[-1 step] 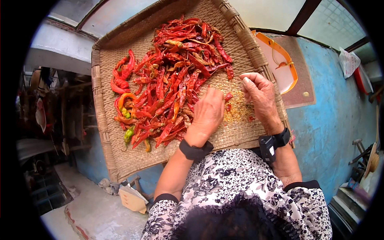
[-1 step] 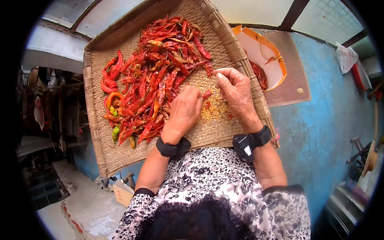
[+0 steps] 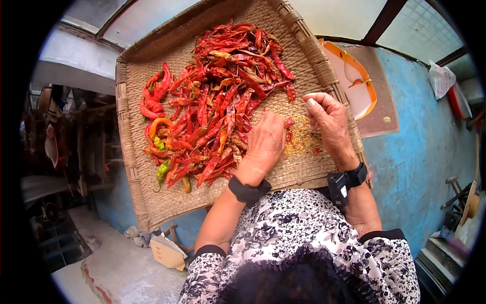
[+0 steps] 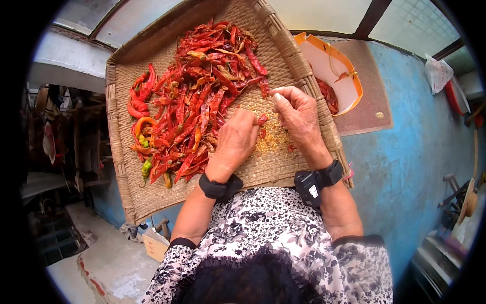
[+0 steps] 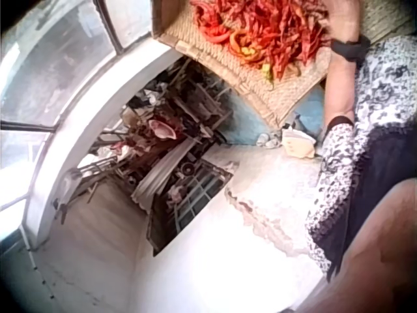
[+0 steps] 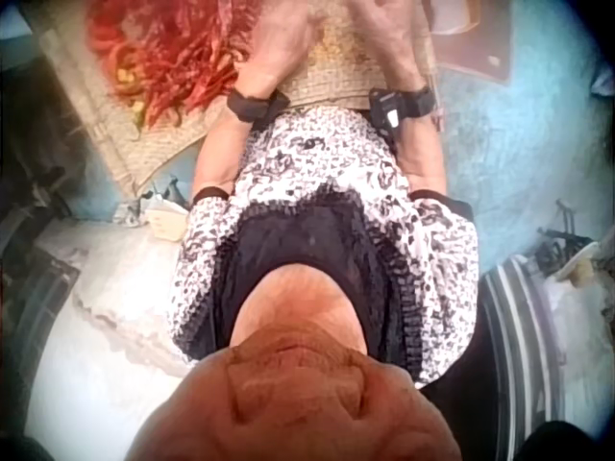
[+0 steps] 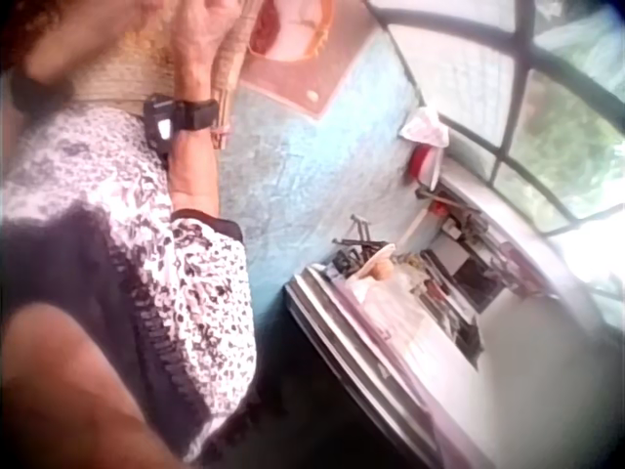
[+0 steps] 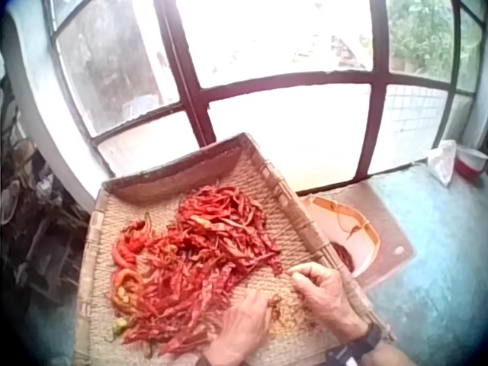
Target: Manually deseed and clean dried red and green chilies on a woven tray.
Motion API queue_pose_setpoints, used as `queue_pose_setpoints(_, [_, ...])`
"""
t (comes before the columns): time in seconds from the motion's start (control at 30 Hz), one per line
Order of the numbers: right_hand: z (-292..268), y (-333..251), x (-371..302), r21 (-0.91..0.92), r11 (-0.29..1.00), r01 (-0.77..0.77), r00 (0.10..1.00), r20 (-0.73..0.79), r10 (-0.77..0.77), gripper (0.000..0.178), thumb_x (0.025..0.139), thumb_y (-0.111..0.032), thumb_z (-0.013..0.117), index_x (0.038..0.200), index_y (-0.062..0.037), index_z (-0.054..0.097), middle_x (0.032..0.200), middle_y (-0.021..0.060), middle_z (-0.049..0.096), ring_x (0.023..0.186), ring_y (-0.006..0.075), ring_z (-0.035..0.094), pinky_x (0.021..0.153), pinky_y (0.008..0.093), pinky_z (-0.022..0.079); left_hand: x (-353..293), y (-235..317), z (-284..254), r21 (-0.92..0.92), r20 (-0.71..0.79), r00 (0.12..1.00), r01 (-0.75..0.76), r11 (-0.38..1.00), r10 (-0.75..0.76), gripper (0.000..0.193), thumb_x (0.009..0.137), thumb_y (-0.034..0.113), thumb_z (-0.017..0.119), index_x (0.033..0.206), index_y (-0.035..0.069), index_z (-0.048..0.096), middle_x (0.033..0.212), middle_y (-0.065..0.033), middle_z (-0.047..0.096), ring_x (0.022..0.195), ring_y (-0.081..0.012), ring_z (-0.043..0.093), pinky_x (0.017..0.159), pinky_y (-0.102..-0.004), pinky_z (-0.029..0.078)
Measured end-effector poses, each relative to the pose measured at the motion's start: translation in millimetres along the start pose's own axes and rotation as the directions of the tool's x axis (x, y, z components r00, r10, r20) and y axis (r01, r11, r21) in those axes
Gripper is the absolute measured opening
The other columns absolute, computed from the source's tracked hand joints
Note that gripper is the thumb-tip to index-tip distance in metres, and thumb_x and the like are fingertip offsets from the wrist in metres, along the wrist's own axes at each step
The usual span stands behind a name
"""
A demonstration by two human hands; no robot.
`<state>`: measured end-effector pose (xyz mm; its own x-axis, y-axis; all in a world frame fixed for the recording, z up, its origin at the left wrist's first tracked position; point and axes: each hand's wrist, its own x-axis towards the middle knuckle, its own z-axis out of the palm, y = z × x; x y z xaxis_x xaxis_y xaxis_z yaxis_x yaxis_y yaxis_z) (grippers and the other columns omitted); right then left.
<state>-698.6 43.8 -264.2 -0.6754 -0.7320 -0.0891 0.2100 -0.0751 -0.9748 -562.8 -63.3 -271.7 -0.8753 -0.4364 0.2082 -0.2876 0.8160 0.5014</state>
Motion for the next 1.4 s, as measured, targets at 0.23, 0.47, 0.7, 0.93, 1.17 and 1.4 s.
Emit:
queue_pose_setpoints(0.23, [-2.3,9.5,1.9,-0.041,0.999,-0.018,0.999,0.031,0.019,0.021,0.094,-0.019,0.064,0.105,-0.0008,0.066,0.076,-0.0042,0.058,0.062,0.0016,0.047,0.053,0.0173,0.039,-0.5,-8.4,5.1,-0.177,-0.099,0.990,0.079,0.981,-0.098,0.009,0.080,0.002,0.059,0.087,0.003,0.053,0.076,-0.0110,0.059,0.068,-0.0265,0.062,0.060,-0.0383,0.049])
queue_pose_setpoints(0.47, [23.6,12.7,-8.4,-0.161,0.960,-0.227,0.909,0.320,0.268,0.035,0.092,-0.035,0.067,0.098,-0.0006,0.065,0.074,0.0001,0.059,0.060,0.0057,0.055,0.050,0.0213,0.046,-8.8,13.8,-29.1,-0.559,0.104,0.919,0.371,0.741,-0.381,0.007,0.083,0.002,0.061,0.089,0.003,0.057,0.071,0.0025,0.059,0.064,-0.0046,0.053,0.059,-0.0224,0.044])
queue_pose_setpoints(0.7, [6.0,-12.6,5.5,0.111,0.985,-0.131,0.985,0.130,0.117,0.017,0.095,-0.021,0.062,0.092,-0.0047,0.064,0.075,0.0022,0.062,0.056,0.0053,0.054,0.047,0.0177,0.044,-7.1,-24.0,-52.5,-0.064,-0.180,0.957,0.220,0.973,-0.228,0.018,0.088,0.011,0.066,0.103,0.002,0.061,0.089,-0.0117,0.064,0.074,-0.0228,0.063,0.066,-0.0337,0.051])
queue_pose_setpoints(0.93, [-14.4,-21.1,19.5,0.881,0.448,-0.153,0.975,0.062,0.212,0.031,0.099,-0.025,0.057,0.118,0.0003,0.057,0.081,0.0054,0.064,0.062,0.0084,0.057,0.052,0.0207,0.049,-1.5,-42.1,-43.5,0.377,-0.175,0.978,0.175,0.910,-0.115,0.016,0.083,0.013,0.068,0.087,0.002,0.058,0.085,-0.0153,0.055,0.081,-0.0348,0.060,0.069,-0.0447,0.048])
queue_pose_setpoints(1.17, [42.7,21.1,-15.4,-0.126,0.991,-0.036,0.956,0.284,0.071,0.032,0.091,-0.019,0.068,0.115,0.0020,0.065,0.086,0.0034,0.065,0.076,0.0080,0.057,0.067,0.0226,0.048,-14.1,-7.5,-48.2,-0.124,-0.120,0.988,0.085,0.989,-0.100,0.009,0.085,0.002,0.064,0.093,-0.001,0.063,0.086,-0.0145,0.061,0.073,-0.0292,0.063,0.065,-0.0355,0.049])
queue_pose_setpoints(1.4, [36.3,17.7,-8.5,-0.109,0.993,0.055,0.912,0.410,-0.005,0.020,0.089,-0.015,0.066,0.100,0.0017,0.068,0.080,0.0030,0.064,0.072,0.0080,0.056,0.064,0.0253,0.048,-13.1,-10.9,-52.1,-0.688,0.145,0.937,0.327,0.648,-0.318,0.007,0.094,0.008,0.061,0.099,0.003,0.062,0.081,0.0012,0.060,0.071,-0.0041,0.054,0.062,-0.0199,0.044])
